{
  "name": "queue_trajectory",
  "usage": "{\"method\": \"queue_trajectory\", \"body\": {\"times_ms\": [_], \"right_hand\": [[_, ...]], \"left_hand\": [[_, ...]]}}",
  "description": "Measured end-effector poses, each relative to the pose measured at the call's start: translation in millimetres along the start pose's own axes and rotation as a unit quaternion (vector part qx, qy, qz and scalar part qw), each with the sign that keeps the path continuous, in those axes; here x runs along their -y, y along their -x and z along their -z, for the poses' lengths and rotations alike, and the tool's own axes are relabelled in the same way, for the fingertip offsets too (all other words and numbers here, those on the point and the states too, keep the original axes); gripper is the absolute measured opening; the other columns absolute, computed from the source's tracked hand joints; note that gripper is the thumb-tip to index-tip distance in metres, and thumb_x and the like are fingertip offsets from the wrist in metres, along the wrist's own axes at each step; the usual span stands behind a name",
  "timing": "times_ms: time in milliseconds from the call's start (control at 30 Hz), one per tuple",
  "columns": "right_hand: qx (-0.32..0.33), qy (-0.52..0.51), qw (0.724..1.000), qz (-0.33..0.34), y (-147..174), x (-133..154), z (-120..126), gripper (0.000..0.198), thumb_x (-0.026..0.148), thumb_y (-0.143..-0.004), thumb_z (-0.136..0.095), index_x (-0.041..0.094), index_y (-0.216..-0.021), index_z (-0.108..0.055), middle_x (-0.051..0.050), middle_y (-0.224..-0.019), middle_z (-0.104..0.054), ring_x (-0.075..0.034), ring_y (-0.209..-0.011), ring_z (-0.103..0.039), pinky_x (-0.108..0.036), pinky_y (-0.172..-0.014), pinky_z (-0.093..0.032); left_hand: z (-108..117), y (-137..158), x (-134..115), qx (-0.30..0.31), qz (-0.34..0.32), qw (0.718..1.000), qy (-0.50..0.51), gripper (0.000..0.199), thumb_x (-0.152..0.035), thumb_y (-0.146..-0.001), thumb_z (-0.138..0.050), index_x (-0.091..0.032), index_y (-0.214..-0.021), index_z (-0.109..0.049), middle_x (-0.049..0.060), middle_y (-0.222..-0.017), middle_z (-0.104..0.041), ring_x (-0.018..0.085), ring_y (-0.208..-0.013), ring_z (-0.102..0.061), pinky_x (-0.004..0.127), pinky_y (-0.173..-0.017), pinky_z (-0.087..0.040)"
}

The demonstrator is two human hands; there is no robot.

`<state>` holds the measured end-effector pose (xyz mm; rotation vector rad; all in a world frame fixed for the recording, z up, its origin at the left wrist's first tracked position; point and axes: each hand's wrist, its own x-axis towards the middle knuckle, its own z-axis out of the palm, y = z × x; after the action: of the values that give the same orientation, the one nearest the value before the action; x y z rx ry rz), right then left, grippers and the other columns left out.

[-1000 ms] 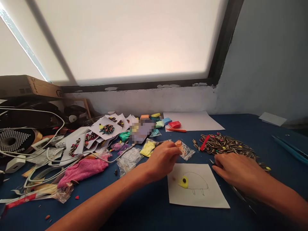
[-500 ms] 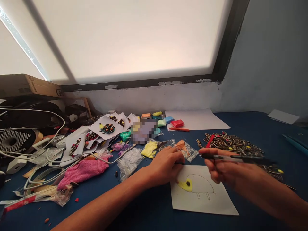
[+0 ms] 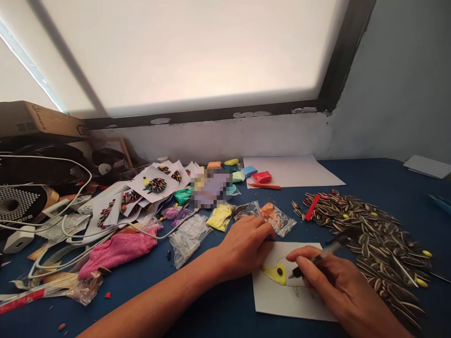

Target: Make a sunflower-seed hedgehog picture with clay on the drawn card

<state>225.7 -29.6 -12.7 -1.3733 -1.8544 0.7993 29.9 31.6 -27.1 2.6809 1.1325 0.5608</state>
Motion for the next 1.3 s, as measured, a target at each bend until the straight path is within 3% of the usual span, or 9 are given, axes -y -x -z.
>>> {"method": "queue_trajectory", "body": {"times_ms": [100, 267, 467, 600, 700, 1300], "right_hand": [[-0.04, 0.013, 0.999, 0.021, -0.7, 1.6, 0.8, 0.04, 0.048, -0.091, -0.048, 0.026, -0.063, -0.066, 0.001, -0.063, -0.068, -0.014, -0.049, -0.063, -0.02, -0.043, -0.049], [-0.056, 0.056, 0.994, 0.072, -4.7, 5.1, 2.6, 0.01, 0.035, -0.081, -0.062, 0.029, -0.075, -0.068, 0.004, -0.064, -0.07, -0.015, -0.054, -0.068, -0.019, -0.048, -0.054], [-0.052, 0.084, 0.991, 0.086, -6.0, 10.2, 6.8, 0.017, 0.036, -0.085, -0.056, 0.029, -0.075, -0.067, 0.003, -0.067, -0.071, -0.017, -0.057, -0.069, -0.022, -0.049, -0.054], [-0.016, 0.101, 0.993, 0.051, -4.9, 5.6, 5.0, 0.029, 0.04, -0.091, -0.043, 0.028, -0.071, -0.06, 0.004, -0.052, -0.055, -0.014, -0.042, -0.053, -0.022, -0.036, -0.043], [-0.01, 0.103, 0.994, 0.032, -4.8, 1.0, 1.6, 0.033, 0.041, -0.093, -0.039, 0.027, -0.067, -0.053, 0.005, -0.051, -0.047, -0.012, -0.041, -0.046, -0.021, -0.035, -0.038], [0.009, 0.095, 0.993, 0.068, -4.7, 1.8, -2.9, 0.032, 0.037, -0.095, -0.039, 0.026, -0.068, -0.053, 0.005, -0.059, -0.055, -0.012, -0.05, -0.055, -0.021, -0.046, -0.044]], "left_hand": [[-1.1, -0.1, 0.3, -0.001, -0.003, 1.0, -0.001, 0.004, -0.018, -0.091, -0.053, -0.019, -0.088, -0.056, 0.003, -0.088, -0.064, 0.018, -0.081, -0.057, 0.03, -0.071, -0.04], [-0.5, 0.3, -0.5, 0.002, -0.005, 1.0, -0.003, 0.002, -0.019, -0.09, -0.054, -0.019, -0.088, -0.055, 0.002, -0.088, -0.064, 0.018, -0.081, -0.057, 0.03, -0.071, -0.039], [0.0, -1.3, -0.2, 0.014, -0.002, 1.0, -0.007, 0.004, -0.018, -0.09, -0.053, -0.02, -0.087, -0.054, 0.002, -0.088, -0.065, 0.018, -0.08, -0.058, 0.03, -0.07, -0.039], [-2.8, -1.2, 1.4, 0.007, -0.001, 1.0, -0.005, 0.003, -0.018, -0.089, -0.055, -0.02, -0.087, -0.055, 0.001, -0.087, -0.065, 0.018, -0.08, -0.058, 0.03, -0.069, -0.038], [-4.1, -1.4, 2.0, 0.002, -0.001, 1.0, -0.007, 0.003, -0.017, -0.088, -0.055, -0.02, -0.087, -0.055, 0.001, -0.087, -0.065, 0.018, -0.08, -0.058, 0.03, -0.069, -0.038], [-5.4, -1.2, 3.7, -0.008, -0.015, 1.0, -0.01, 0.003, -0.018, -0.089, -0.054, -0.02, -0.087, -0.053, 0.0, -0.087, -0.064, 0.017, -0.08, -0.058, 0.029, -0.07, -0.037]]}}
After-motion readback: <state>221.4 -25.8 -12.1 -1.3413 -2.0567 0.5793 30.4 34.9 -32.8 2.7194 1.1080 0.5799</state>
